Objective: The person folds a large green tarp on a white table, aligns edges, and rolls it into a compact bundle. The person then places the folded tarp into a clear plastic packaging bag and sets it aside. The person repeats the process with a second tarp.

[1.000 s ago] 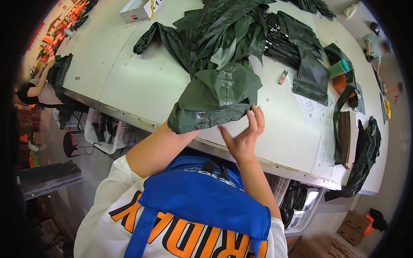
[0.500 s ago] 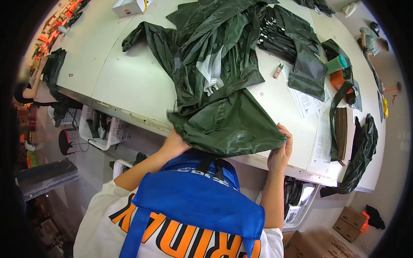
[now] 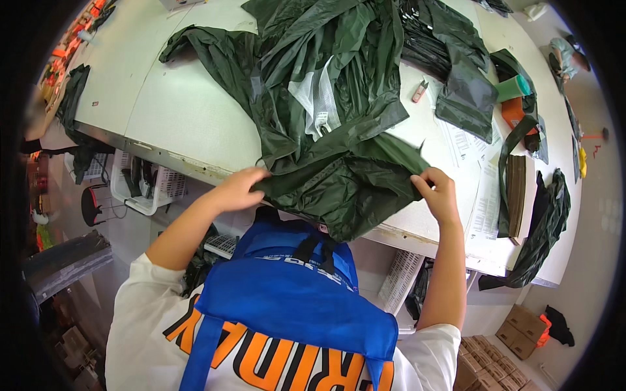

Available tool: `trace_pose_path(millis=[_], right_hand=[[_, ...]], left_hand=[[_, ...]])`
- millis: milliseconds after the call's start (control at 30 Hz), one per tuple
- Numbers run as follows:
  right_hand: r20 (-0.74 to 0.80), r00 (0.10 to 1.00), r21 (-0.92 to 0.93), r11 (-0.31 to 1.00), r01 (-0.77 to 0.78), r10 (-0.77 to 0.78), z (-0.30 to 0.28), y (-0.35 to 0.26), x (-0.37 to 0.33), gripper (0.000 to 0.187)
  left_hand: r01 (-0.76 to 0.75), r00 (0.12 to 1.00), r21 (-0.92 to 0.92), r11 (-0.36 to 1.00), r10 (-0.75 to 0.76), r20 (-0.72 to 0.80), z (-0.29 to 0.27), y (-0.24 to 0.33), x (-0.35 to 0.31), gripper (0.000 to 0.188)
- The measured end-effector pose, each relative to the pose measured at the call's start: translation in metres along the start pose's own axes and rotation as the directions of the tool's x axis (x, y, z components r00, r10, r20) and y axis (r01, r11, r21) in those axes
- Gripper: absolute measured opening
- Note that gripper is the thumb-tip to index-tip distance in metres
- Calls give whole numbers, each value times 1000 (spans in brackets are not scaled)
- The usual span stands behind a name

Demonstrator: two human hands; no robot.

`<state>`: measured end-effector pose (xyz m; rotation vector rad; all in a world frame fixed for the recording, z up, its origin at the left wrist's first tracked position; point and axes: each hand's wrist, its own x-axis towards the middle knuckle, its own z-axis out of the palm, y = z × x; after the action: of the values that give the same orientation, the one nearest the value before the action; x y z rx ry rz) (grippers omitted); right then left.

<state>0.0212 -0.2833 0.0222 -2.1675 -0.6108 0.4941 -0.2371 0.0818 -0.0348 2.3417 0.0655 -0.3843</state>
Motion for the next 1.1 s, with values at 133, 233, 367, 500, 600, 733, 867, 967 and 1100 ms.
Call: trace_pose_path(millis=[133, 233, 367, 500, 600, 733, 867, 967, 1100], right_hand=[[83, 995, -31, 998, -48, 50, 37, -3, 4, 25], [3, 999, -336, 941, -42, 46, 64, 23, 12, 21], [-362, 850, -586, 802, 111, -383, 106, -22, 12, 53], [198, 845, -227, 816, 532, -496, 147, -74, -45, 54], [135, 857, -343, 788, 511, -497, 180, -56, -40, 44], [101, 810, -286, 763, 580, -578, 166, -44, -15, 20], [411, 814, -37, 884, 465, -411, 93, -56, -21, 14], [589, 753, 16, 935, 353, -295, 82, -51, -40, 16], [313, 801, 28, 848, 529, -510, 80, -42, -18, 26]], left_hand=[[145, 989, 271, 951, -135, -54, -10, -6, 48, 77], [409, 909, 310, 858, -354, -220, -46, 1, 91, 70], [397, 909, 489, 776, -258, -328, -53, -45, 110, 51], [232, 854, 414, 880, 19, -519, -29, -15, 60, 43], [77, 799, 93, 993, -6, -601, 8, 21, 18, 45], [5, 829, -229, 974, -132, -543, 29, 16, 29, 23], [-133, 885, -318, 939, -32, -464, -13, -7, -2, 8], [110, 983, -27, 994, -113, -147, -1, -21, -26, 13], [296, 933, 78, 952, -271, -239, 17, -1, -18, 23]])
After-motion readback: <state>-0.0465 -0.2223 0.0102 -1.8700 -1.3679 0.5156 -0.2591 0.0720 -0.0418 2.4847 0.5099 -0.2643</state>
